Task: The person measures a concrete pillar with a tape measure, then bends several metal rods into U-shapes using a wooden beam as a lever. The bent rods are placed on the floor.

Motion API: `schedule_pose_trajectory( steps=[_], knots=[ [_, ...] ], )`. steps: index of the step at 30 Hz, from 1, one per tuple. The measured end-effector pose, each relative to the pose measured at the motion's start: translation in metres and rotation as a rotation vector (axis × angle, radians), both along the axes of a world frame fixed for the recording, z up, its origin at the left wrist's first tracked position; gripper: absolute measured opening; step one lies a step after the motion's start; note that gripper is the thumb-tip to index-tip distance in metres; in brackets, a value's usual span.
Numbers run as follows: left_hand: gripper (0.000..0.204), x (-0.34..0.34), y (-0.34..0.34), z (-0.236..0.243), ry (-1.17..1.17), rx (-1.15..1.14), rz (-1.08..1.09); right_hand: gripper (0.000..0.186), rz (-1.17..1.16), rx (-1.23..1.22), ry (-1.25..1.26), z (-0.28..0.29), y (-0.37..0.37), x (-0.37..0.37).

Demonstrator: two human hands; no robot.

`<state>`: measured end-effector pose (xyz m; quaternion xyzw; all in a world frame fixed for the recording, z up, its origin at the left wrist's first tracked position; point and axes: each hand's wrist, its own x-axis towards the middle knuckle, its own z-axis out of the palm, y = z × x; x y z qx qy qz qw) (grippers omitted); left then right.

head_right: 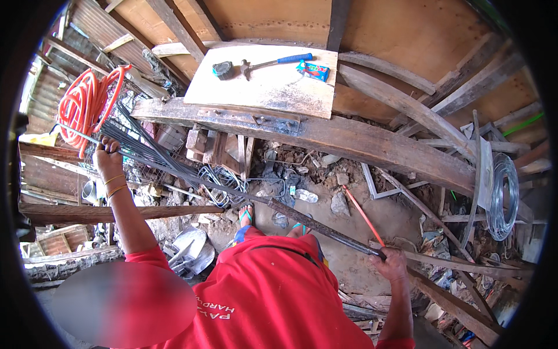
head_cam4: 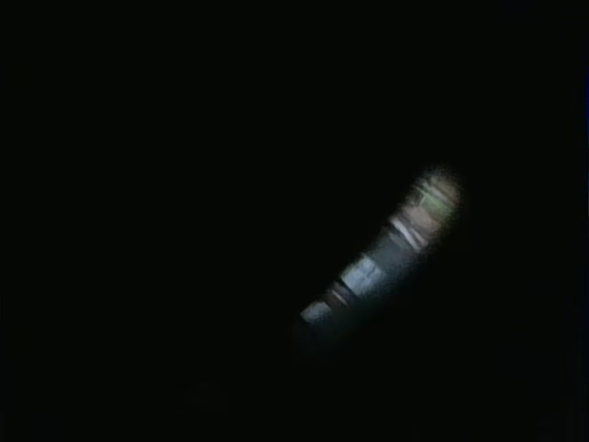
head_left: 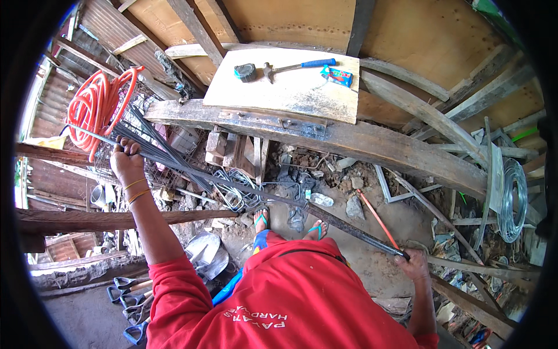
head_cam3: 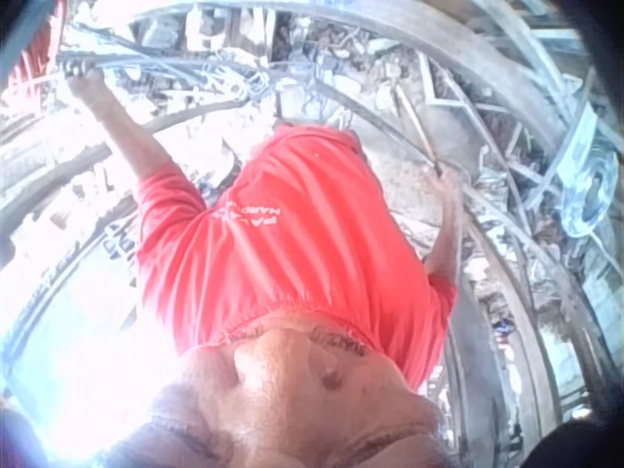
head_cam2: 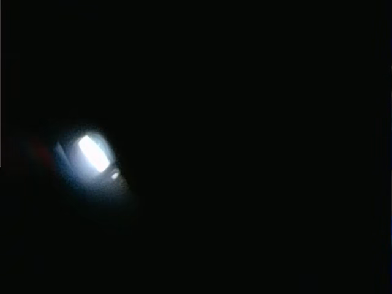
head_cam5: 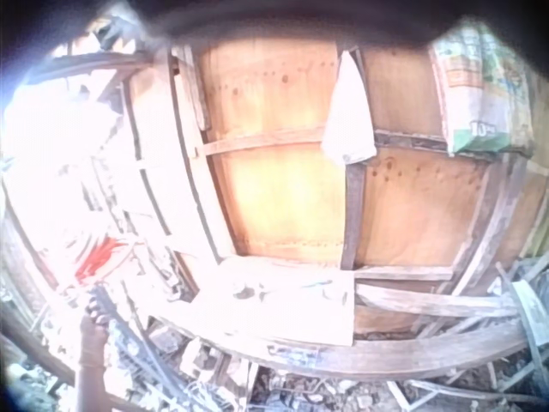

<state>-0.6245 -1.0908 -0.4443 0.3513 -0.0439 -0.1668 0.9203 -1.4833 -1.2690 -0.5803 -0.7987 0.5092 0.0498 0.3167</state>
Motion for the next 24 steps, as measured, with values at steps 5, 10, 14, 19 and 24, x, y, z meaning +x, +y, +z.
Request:
schedule_pose_trajectory(
  steps=[5,10,14,19,24],
  knots=[
    [0.02,-0.004,0.0,0.001,0.017,0.034,-0.003,0.041,0.001,0.03,0.057,0.005,-0.001,0.007],
    [0.022,-0.025,-0.018,0.002,0.046,0.042,-0.051,0.042,0.043,0.02,0.011,0.019,-0.014,0.026],
    [0.022,-0.08,-0.057,-0.023,0.013,0.127,-0.083,0.042,0.059,0.135,0.005,0.019,-0.031,0.059],
    [0.019,-0.211,-0.076,-0.088,-0.013,0.361,-0.197,0.045,0.031,0.146,-0.068,0.009,-0.029,0.108],
    [0.029,-0.274,-0.032,-0.142,-0.424,1.018,-0.466,0.052,0.104,0.043,-0.107,-0.007,-0.025,0.136]
  ],
)
